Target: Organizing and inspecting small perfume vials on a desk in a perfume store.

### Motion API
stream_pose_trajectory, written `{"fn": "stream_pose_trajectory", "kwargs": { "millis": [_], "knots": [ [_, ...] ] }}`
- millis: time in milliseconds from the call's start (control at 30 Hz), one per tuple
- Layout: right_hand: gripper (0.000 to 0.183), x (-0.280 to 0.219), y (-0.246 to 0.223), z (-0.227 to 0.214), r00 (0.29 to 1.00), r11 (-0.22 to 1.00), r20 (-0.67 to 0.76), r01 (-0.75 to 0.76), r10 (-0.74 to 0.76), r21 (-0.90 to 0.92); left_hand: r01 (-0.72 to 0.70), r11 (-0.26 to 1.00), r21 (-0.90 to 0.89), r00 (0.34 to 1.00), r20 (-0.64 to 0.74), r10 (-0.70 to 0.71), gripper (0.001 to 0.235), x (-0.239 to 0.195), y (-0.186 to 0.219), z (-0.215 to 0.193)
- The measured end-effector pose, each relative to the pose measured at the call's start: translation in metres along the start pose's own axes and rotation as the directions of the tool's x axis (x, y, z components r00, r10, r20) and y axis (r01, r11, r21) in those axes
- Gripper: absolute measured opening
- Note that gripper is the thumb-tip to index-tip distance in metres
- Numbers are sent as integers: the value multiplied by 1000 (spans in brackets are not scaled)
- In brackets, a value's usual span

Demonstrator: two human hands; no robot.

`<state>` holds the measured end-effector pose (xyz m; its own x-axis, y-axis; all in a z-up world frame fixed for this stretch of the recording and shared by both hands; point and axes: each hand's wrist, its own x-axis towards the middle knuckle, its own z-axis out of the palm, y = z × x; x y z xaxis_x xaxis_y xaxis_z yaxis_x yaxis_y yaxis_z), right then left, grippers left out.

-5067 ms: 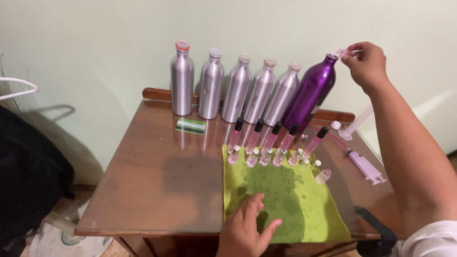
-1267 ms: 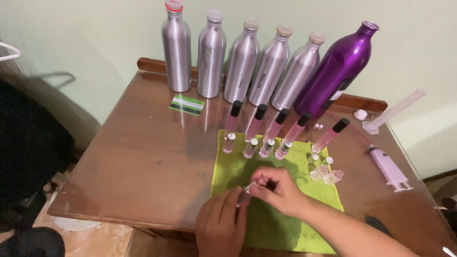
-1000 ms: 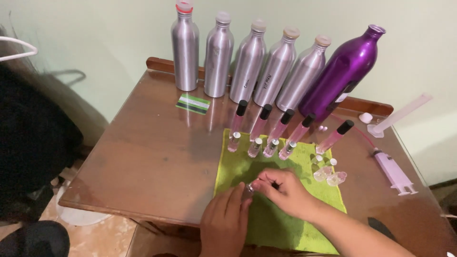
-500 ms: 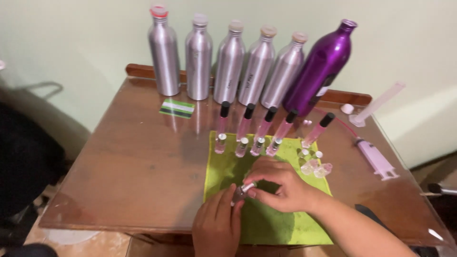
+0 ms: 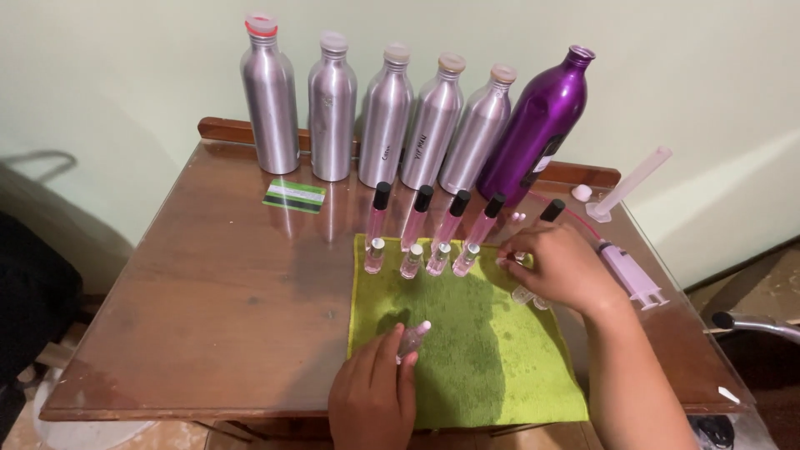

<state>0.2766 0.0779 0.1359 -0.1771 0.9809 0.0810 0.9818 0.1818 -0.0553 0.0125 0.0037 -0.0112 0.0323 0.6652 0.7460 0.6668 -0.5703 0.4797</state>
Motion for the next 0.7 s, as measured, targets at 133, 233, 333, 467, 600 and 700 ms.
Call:
{"fn": "stream_pose_trajectory", "kwargs": {
  "millis": [133, 233, 333, 467, 600, 700],
  "knots": [
    [13, 8, -9, 12, 993, 997, 108, -50, 55, -53, -5, 1000, 12, 1000, -4, 5, 32, 0, 1, 0],
    [16, 11, -11, 18, 982, 997, 172, -80, 81, -16, 2, 999, 33, 1000, 13, -3, 33, -1, 2, 1],
    [11, 13, -13, 23, 990, 998, 139, 0, 9, -65, -8, 1000, 25, 1000, 6, 8, 33, 1, 3, -1],
    [13, 8, -24, 12, 977, 991, 188, -81, 100, -107, -19, 999, 28, 1000, 18, 19, 33, 1, 3, 1],
    [14, -9, -29, 1, 992, 983, -69, -114, 105, -141, 17, 1000, -1, 1000, 5, -17, 33, 2, 5, -2],
    [31, -12, -16, 26, 815, 975, -537, 206, -218, -83, 56, 998, -3, 998, 12, -56, 41, 8, 14, -11]
  ]
}}
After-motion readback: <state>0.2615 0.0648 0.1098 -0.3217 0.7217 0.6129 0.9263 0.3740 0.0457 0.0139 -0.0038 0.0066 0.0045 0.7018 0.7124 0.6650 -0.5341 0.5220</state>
